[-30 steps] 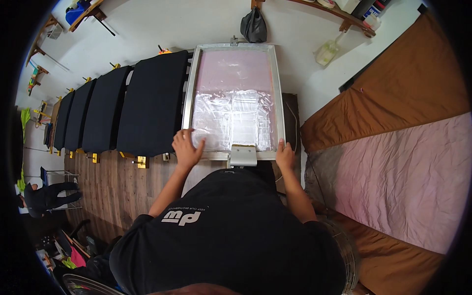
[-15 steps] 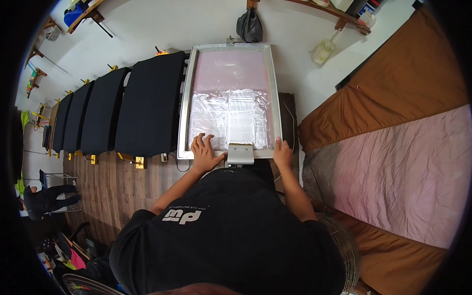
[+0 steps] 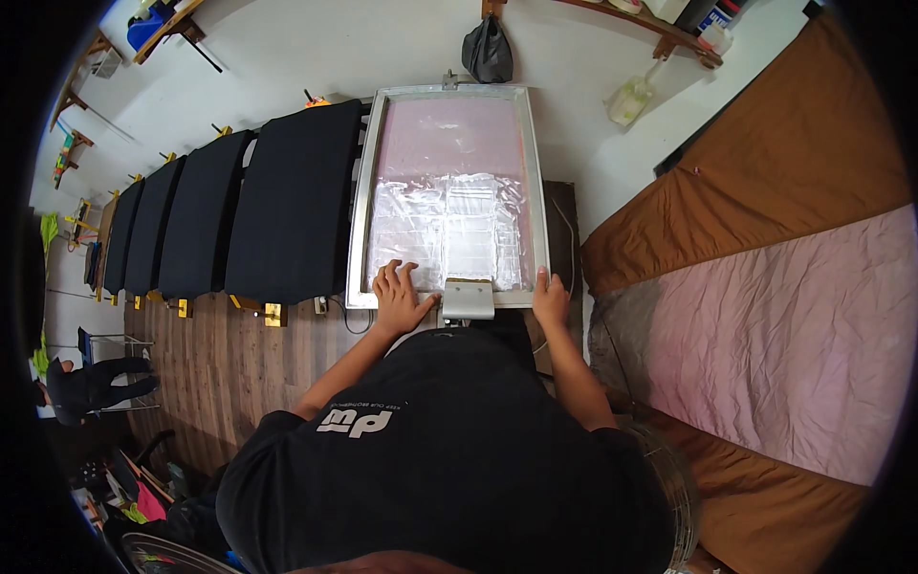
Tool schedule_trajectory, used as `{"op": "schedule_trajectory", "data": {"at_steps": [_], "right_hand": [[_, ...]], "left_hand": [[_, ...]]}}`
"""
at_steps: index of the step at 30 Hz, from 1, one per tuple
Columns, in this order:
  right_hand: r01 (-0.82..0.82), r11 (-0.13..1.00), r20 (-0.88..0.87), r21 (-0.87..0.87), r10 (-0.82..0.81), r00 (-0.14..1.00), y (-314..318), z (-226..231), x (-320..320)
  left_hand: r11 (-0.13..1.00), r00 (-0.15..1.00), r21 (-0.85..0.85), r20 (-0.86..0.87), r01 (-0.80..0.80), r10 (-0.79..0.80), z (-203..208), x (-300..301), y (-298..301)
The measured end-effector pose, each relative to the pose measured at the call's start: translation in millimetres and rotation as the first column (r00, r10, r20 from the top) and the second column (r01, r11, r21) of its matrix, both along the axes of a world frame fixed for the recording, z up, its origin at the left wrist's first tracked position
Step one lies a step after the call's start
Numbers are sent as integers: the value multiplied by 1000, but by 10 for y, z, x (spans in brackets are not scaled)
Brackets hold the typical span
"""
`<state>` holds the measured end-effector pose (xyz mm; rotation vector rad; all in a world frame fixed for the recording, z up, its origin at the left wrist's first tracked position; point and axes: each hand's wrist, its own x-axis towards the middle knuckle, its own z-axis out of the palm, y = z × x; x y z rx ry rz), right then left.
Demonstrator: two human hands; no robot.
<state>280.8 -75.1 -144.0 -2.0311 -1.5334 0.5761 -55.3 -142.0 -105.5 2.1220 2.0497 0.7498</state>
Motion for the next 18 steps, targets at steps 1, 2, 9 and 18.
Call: {"op": "schedule_trajectory", "data": {"at_steps": [1, 2, 9, 18], "right_hand": [[0, 1000, -2, -4, 0, 1000, 0, -6, 3], [1, 1000, -1, -4, -1, 1000, -6, -13, 4], [10, 1000, 2, 5, -10, 1000, -5, -20, -1], [30, 1000, 21, 4, -30, 999, 0, 14, -37]], "left_hand": [[1000, 1000, 15, 0, -10, 10, -10, 4, -1], [1000, 1000, 15, 0, -9, 9, -29, 2, -2], [999, 1000, 42, 7, -23, 23, -109, -18, 6], [997, 997, 63, -65, -38, 42, -92, 20, 14]]}}
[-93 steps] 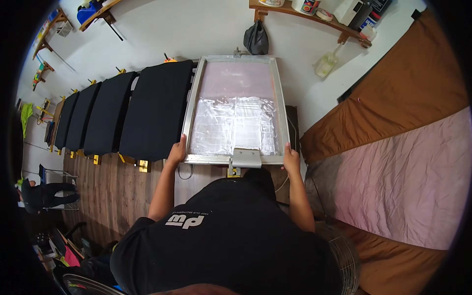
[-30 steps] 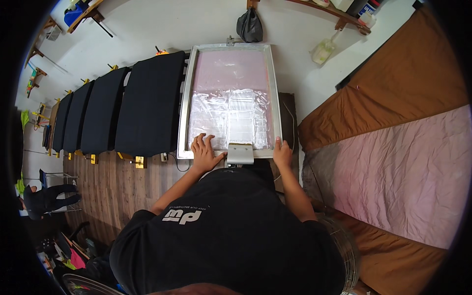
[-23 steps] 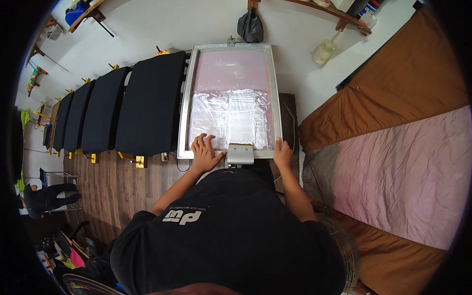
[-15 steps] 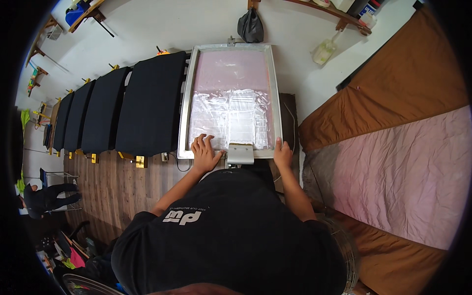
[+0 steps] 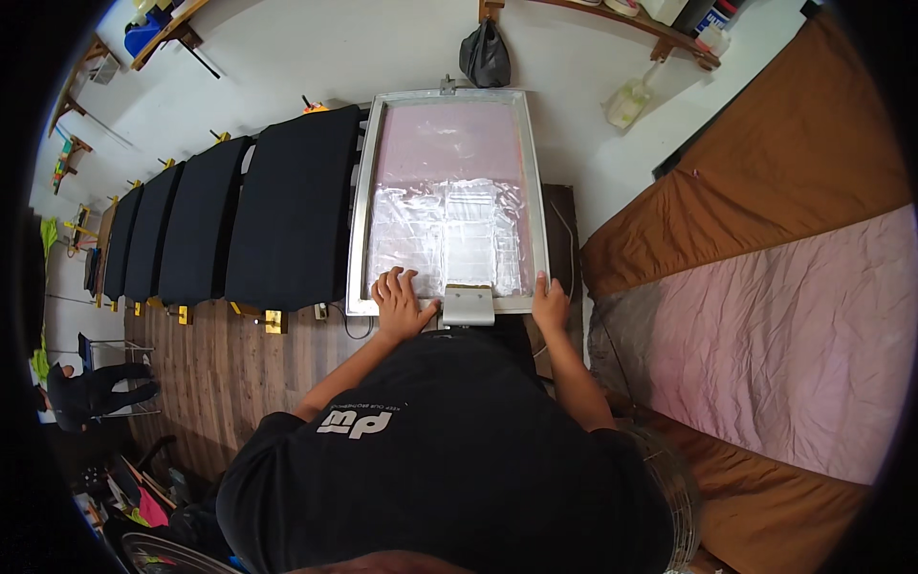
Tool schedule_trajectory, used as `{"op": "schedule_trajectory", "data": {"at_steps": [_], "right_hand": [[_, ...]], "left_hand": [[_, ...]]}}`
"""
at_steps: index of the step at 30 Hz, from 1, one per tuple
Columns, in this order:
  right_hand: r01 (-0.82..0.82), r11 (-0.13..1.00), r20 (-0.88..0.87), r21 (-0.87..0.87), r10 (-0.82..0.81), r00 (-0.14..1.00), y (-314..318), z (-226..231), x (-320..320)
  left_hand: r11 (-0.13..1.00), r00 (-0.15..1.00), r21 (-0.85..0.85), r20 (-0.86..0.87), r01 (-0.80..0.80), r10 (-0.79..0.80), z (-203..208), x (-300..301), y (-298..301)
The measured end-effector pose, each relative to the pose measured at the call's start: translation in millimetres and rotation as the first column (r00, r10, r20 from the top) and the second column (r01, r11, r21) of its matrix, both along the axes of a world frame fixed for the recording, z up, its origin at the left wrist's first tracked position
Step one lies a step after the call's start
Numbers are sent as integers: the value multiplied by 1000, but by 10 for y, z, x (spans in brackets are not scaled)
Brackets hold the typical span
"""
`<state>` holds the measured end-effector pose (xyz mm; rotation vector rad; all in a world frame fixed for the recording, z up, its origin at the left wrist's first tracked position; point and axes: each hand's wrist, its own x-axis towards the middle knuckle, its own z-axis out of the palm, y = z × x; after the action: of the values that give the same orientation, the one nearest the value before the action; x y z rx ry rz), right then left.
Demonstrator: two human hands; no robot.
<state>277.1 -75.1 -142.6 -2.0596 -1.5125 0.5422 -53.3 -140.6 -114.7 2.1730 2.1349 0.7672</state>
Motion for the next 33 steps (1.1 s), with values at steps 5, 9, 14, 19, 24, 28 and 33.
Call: {"op": "schedule_trajectory", "data": {"at_steps": [5, 9, 14, 19, 24, 28, 33], "right_hand": [[-12, 1000, 8, -7, 12, 1000, 18, -35, 33], [-14, 1000, 27, -24, 15, 1000, 17, 78, -16], [-11, 1000, 7, -6, 11, 1000, 15, 89, -12], [-17, 1000, -4, -20, 17, 1000, 3, 68, -25], [-19, 1000, 15, -6, 19, 1000, -7, 25, -17], [-7, 997, 22, 75, 6, 1000, -4, 15, -38], [-14, 999, 18, 46, 13, 1000, 18, -10, -8]], "left_hand": [[997, 989, -8, 131, -73, 73, 103, -35, 62], [977, 962, 49, 191, -209, 196, 251, -245, 381], [919, 902, 5, 197, -393, 385, 319, -803, 1125], [758, 728, -309, 231, -574, 646, 231, -1210, 1884], [610, 615, -569, 216, -551, 758, 285, -1305, 2408], [585, 657, -609, 134, -535, 742, 338, -1201, 2608], [570, 690, -619, 61, -540, 721, 427, -1050, 2775]]}}
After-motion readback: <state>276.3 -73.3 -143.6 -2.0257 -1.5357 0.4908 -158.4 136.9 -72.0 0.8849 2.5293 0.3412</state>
